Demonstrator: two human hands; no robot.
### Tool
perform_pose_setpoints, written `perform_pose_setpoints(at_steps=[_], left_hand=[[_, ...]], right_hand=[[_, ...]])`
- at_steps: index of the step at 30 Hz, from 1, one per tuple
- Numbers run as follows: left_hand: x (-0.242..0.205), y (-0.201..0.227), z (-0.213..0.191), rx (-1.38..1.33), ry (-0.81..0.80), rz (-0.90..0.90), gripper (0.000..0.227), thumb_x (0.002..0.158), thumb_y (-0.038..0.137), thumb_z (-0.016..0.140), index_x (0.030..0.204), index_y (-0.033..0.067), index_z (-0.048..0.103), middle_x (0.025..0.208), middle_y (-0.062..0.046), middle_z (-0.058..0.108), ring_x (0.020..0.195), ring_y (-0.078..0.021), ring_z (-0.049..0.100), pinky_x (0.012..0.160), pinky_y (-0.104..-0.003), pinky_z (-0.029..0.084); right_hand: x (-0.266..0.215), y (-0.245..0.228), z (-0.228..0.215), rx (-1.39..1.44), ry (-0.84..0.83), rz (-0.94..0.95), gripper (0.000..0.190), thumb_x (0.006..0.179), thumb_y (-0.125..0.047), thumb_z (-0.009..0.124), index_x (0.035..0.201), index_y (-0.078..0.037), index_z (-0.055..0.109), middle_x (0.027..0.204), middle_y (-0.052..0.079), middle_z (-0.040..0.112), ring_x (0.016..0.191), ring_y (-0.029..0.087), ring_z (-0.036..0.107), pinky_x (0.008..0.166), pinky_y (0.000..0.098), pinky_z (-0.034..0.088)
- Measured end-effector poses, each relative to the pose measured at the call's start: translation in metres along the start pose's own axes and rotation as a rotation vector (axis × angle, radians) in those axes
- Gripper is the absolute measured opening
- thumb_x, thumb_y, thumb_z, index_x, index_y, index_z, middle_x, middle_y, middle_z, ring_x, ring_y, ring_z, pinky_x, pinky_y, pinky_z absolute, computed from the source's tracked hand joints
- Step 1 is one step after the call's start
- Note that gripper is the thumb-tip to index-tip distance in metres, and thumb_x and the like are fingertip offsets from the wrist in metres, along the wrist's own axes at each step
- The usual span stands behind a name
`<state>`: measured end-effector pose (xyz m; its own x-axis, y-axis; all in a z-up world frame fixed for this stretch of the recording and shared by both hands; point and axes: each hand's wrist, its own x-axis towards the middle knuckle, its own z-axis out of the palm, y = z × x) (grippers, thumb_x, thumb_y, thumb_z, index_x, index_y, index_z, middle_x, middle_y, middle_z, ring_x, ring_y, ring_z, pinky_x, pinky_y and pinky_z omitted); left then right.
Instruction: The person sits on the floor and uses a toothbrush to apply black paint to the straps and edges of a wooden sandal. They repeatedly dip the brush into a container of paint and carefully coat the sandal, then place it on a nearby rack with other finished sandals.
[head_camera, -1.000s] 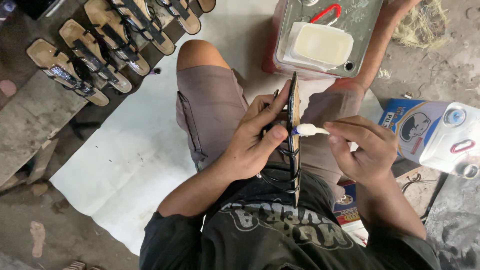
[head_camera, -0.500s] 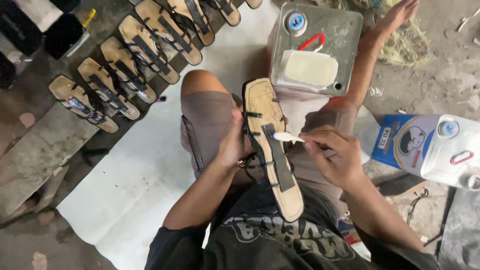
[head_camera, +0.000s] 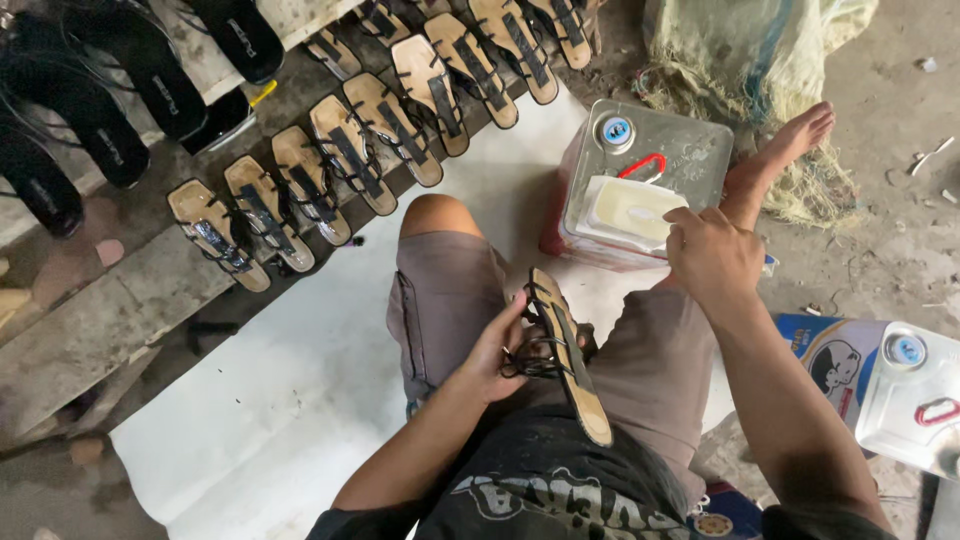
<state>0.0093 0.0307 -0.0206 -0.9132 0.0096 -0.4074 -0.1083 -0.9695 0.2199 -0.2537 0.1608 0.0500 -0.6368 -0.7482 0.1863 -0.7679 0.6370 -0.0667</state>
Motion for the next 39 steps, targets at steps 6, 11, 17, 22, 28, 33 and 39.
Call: perform_pose_setpoints(at_steps=[6, 11, 17, 22, 28, 33, 39], left_hand=[[0.005, 0.011, -0.002, 0.059, -0.013, 0.032, 0.068, 0.105, 0.059, 0.046, 0.141, 0.0011, 0.05, 0.126, -0.02, 0.065, 0.123, -0.036, 0.064, 0.107, -0.052, 0.05], [0.016, 0.018, 0.007, 0.157, 0.022, 0.029, 0.071, 0.101, 0.061, 0.046, 0.144, 0.0055, 0.048, 0.131, -0.017, 0.064, 0.123, -0.0344, 0.064, 0.107, -0.05, 0.05], [0.015, 0.031, 0.018, 0.126, -0.099, 0.06, 0.072, 0.102, 0.06, 0.046, 0.147, 0.0036, 0.047, 0.136, -0.014, 0.061, 0.126, -0.0327, 0.062, 0.108, -0.053, 0.049], [0.009, 0.036, 0.023, 0.137, -0.09, 0.075, 0.069, 0.105, 0.054, 0.05, 0.148, 0.0011, 0.045, 0.137, -0.018, 0.06, 0.126, -0.0331, 0.065, 0.108, -0.05, 0.052], [0.005, 0.042, 0.035, 0.336, -0.089, 0.314, 0.077, 0.101, 0.038, 0.059, 0.163, 0.0236, 0.016, 0.127, -0.015, 0.06, 0.106, -0.0294, 0.068, 0.088, -0.045, 0.06], [0.002, 0.044, 0.04, 0.486, -0.141, 0.398, 0.086, 0.103, 0.031, 0.066, 0.169, 0.0141, 0.013, 0.134, -0.013, 0.06, 0.114, -0.0287, 0.068, 0.097, -0.043, 0.058], [-0.015, 0.033, 0.051, 0.621, -0.169, 0.47, 0.086, 0.104, 0.022, 0.074, 0.17, 0.0057, 0.02, 0.151, -0.008, 0.05, 0.131, -0.0152, 0.055, 0.113, -0.034, 0.05]], right_hand=[[-0.019, 0.003, -0.026, 0.062, -0.068, 0.101, 0.021, 0.092, -0.026, 0.065, 0.108, -0.025, 0.078, 0.089, 0.007, 0.074, 0.073, 0.03, 0.071, 0.063, 0.0434, 0.054], [-0.03, 0.004, -0.027, 0.159, 0.059, 0.112, 0.019, 0.101, -0.025, 0.062, 0.112, -0.024, 0.078, 0.1, 0.006, 0.075, 0.078, 0.031, 0.071, 0.067, 0.043, 0.054], [-0.039, 0.015, -0.017, 0.186, -0.027, 0.181, 0.019, 0.097, -0.029, 0.064, 0.109, -0.028, 0.078, 0.094, 0.005, 0.075, 0.076, 0.031, 0.072, 0.066, 0.0435, 0.055], [-0.046, 0.021, -0.001, 0.202, -0.027, 0.197, 0.02, 0.098, -0.031, 0.064, 0.113, -0.028, 0.077, 0.094, 0.005, 0.075, 0.079, 0.03, 0.072, 0.068, 0.0427, 0.055], [-0.054, 0.03, 0.01, 0.228, -0.016, 0.237, 0.02, 0.097, -0.032, 0.066, 0.114, -0.028, 0.078, 0.095, 0.006, 0.076, 0.08, 0.03, 0.072, 0.071, 0.0418, 0.055], [-0.061, 0.023, -0.003, 0.542, -0.091, 0.171, 0.018, 0.097, -0.021, 0.074, 0.114, -0.018, 0.077, 0.099, 0.008, 0.077, 0.087, 0.022, 0.075, 0.075, 0.0334, 0.056], [-0.102, -0.03, -0.038, 1.052, 0.006, 0.024, 0.014, 0.095, 0.004, 0.073, 0.108, 0.001, 0.07, 0.106, 0.01, 0.074, 0.085, 0.013, 0.066, 0.077, 0.0246, 0.05]])
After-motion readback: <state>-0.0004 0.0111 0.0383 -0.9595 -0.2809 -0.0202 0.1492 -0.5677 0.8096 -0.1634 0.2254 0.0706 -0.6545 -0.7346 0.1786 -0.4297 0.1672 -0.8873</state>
